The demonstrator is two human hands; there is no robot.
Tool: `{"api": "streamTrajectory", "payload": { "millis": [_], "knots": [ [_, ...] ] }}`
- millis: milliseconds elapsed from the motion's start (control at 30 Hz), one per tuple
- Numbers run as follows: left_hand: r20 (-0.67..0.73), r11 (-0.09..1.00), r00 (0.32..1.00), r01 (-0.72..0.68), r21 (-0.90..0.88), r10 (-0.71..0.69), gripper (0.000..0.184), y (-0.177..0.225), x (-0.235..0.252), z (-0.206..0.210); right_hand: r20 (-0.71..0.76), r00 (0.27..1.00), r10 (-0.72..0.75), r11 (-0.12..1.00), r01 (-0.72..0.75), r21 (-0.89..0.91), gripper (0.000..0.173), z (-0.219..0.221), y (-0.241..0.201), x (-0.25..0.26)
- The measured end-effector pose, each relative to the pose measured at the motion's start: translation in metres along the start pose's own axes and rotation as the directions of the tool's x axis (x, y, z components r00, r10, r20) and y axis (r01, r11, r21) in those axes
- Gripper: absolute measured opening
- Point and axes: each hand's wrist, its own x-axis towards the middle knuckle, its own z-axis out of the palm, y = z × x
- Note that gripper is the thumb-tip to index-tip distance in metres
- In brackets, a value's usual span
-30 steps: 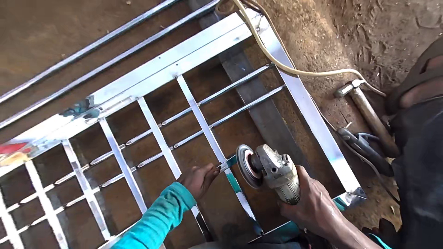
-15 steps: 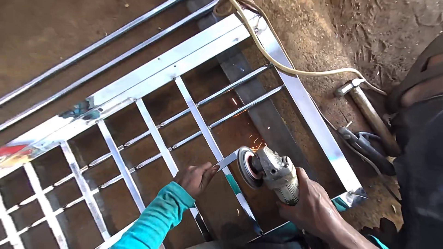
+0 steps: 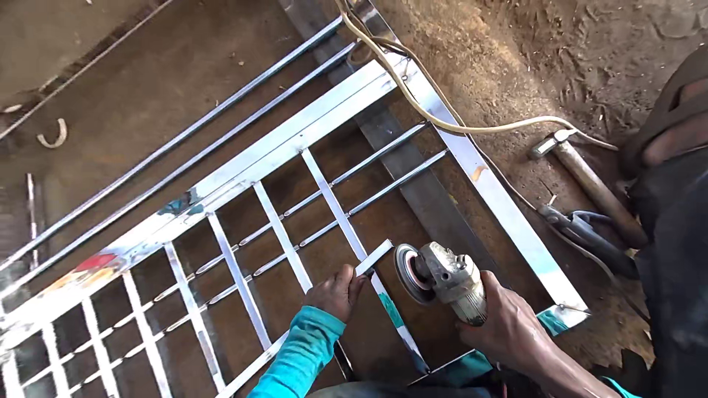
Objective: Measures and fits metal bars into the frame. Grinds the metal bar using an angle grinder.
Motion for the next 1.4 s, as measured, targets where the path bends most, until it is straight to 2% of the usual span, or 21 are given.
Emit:
{"api": "streamTrajectory", "payload": {
  "millis": [67,133,200,300,400,500,700,833,933,1000,1100,1233,1400],
  "knots": [
    [0.169,0.997,0.984,0.066,-0.038,-0.058,0.056,0.0,0.008,-0.013,0.026,1.0,-0.001,1.0,0.001,0.009,0.077,-0.003,-0.009,0.005],
    [0.348,0.99,0.93,0.139,-0.035,-0.118,0.052,0.001,0.017,-0.024,0.043,0.999,-0.003,1.0,0.002,0.025,0.078,-0.004,-0.018,0.01],
    [0.426,0.986,0.895,0.161,-0.036,-0.131,0.051,0.0,0.021,-0.028,0.045,0.999,0.002,1.0,-0.002,0.01,0.077,-0.005,-0.025,0.013],
    [0.412,0.984,0.906,0.15,-0.098,-0.098,0.057,-0.005,0.022,-0.027,0.012,1.0,0.004,1.0,-0.004,0.007,0.077,0.0,-0.021,0.012],
    [0.322,0.984,0.945,0.113,-0.137,-0.063,0.064,-0.01,0.022,-0.021,0.002,1.0,0.012,1.0,-0.012,0.023,0.082,0.004,-0.015,0.013],
    [0.452,0.978,0.886,0.173,-0.115,-0.104,0.053,-0.007,0.026,-0.029,-0.01,1.0,0.0,1.0,0.0,0.019,0.076,0.001,-0.025,0.014],
    [0.335,0.983,0.94,0.113,-0.148,-0.058,0.061,-0.01,0.024,-0.023,-0.007,1.0,-0.005,1.0,0.005,0.013,0.082,0.0,-0.019,0.015],
    [0.423,0.982,0.901,0.158,-0.108,-0.098,0.051,-0.005,0.023,-0.026,0.026,1.0,-0.01,1.0,0.01,0.025,0.077,-0.006,-0.025,0.02],
    [0.311,0.987,0.947,0.117,-0.108,-0.078,0.05,-0.004,0.014,-0.02,0.102,0.994,-0.032,0.997,0.024,0.073,0.077,-0.015,-0.019,0.027],
    [0.164,0.994,0.986,0.05,-0.095,-0.034,0.055,-0.001,0.005,-0.01,0.136,0.989,-0.066,0.989,0.047,0.139,0.08,-0.015,0.001,0.026],
    [0.052,0.999,0.998,0.033,-0.036,-0.031,0.052,0.01,-0.01,-0.001,0.096,0.993,-0.074,0.972,0.05,0.231,0.081,-0.01,0.033,0.016],
    [0.114,0.998,0.991,0.067,-0.021,-0.064,0.038,0.019,-0.012,-0.006,0.035,0.994,-0.103,0.964,0.091,0.248,0.081,-0.015,0.044,0.014],
    [0.264,0.993,0.96,0.109,-0.034,-0.096,0.041,0.019,-0.006,-0.015,0.078,0.992,-0.1,0.989,0.091,0.119,0.076,-0.023,0.016,0.028]
  ]
}}
